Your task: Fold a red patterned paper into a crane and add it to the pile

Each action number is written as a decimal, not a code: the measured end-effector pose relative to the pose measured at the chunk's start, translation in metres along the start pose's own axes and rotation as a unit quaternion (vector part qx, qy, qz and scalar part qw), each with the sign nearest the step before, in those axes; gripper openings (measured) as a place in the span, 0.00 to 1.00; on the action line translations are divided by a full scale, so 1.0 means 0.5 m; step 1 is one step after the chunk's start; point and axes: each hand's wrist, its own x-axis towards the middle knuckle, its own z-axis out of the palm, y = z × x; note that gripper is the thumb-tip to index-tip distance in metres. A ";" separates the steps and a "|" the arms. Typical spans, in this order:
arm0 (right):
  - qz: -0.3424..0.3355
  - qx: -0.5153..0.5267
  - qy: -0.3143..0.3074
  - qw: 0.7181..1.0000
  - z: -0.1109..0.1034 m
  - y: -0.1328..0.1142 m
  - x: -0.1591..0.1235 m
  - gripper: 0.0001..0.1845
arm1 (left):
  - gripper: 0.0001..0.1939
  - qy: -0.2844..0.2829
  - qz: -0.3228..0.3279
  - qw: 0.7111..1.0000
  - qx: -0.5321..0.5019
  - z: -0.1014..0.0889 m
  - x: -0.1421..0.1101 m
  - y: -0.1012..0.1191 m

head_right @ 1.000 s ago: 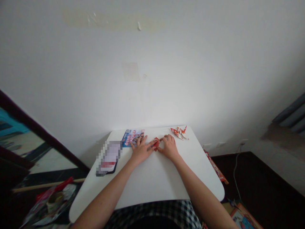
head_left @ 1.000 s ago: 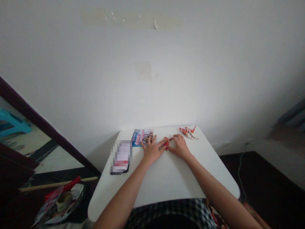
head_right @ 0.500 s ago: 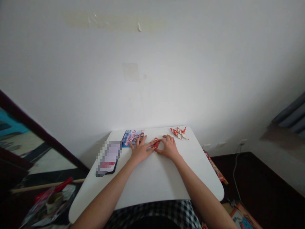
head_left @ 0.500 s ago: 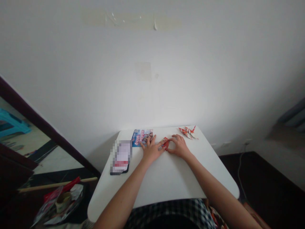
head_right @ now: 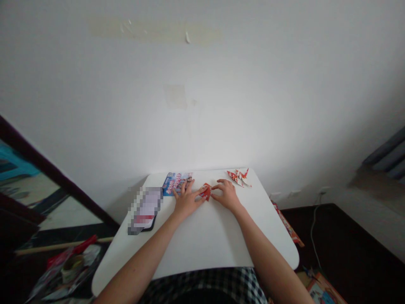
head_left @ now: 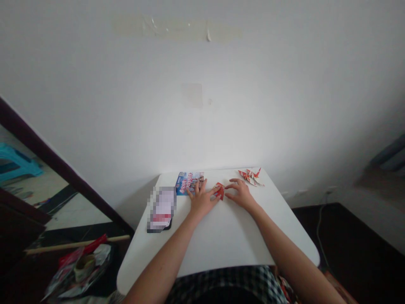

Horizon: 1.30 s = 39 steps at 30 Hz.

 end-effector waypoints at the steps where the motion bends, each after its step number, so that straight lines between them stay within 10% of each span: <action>1: -0.008 0.016 0.003 1.000 0.001 0.001 0.001 0.08 | 0.24 0.004 -0.002 1.000 -0.001 0.000 -0.001 0.000; 14: -0.019 0.030 -0.047 0.998 -0.011 -0.024 -0.003 0.03 | 0.24 -0.009 -0.017 1.000 -0.007 -0.004 0.002 0.003; 39: 0.108 -0.062 0.063 0.990 0.019 -0.041 0.030 0.08 | 0.23 -0.019 -0.017 0.999 -0.026 -0.005 0.006 0.002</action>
